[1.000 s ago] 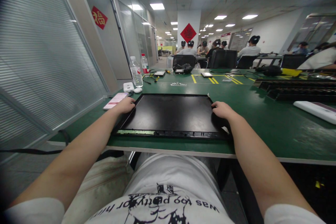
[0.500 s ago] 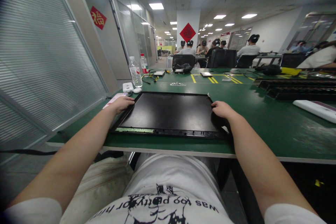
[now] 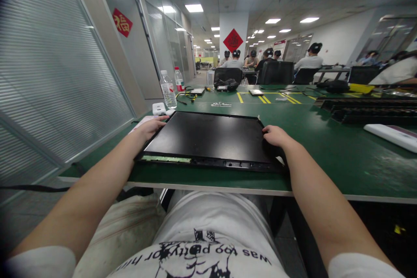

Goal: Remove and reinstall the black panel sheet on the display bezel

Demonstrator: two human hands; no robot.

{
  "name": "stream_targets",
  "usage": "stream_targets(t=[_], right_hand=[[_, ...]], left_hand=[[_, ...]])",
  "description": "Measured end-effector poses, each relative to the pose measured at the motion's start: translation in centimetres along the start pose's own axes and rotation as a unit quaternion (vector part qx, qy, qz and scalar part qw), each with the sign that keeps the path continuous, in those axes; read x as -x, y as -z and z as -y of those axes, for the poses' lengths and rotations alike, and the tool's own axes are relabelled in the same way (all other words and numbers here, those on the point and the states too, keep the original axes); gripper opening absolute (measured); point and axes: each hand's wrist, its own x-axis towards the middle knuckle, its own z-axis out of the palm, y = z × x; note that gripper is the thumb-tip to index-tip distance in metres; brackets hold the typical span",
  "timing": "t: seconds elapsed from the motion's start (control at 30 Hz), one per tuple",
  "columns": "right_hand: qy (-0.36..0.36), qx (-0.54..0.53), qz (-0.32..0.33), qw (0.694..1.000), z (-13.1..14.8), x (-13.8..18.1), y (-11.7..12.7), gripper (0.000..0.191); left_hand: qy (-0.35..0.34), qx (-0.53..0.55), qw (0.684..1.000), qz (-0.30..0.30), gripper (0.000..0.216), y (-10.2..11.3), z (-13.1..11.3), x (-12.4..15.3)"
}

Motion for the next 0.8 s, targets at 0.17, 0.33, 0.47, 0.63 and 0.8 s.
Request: stream_targets(t=[0.17,0.33,0.47,0.63,0.8], right_hand=[[-0.001,-0.005,-0.004,1.000,0.0,0.0,-0.1,0.046],[0.001,0.008,0.001,1.000,0.0,0.0,0.1,0.045],[0.002,0.010,0.008,1.000,0.0,0.0,0.1,0.045],[0.006,0.011,0.006,1.000,0.1,0.0,0.2,0.044],[0.003,0.013,0.004,1.000,0.3,0.2,0.2,0.044]], left_hand=[[0.001,0.030,0.999,0.026,0.063,0.3,0.1,-0.5],[-0.003,0.034,0.999,0.035,0.067,0.4,0.2,-0.6],[-0.006,0.042,0.998,0.038,0.064,0.3,0.2,-0.4],[-0.002,0.043,0.998,0.049,0.051,0.1,0.2,0.0],[0.012,0.016,0.997,0.079,0.043,-0.2,0.1,0.7]])
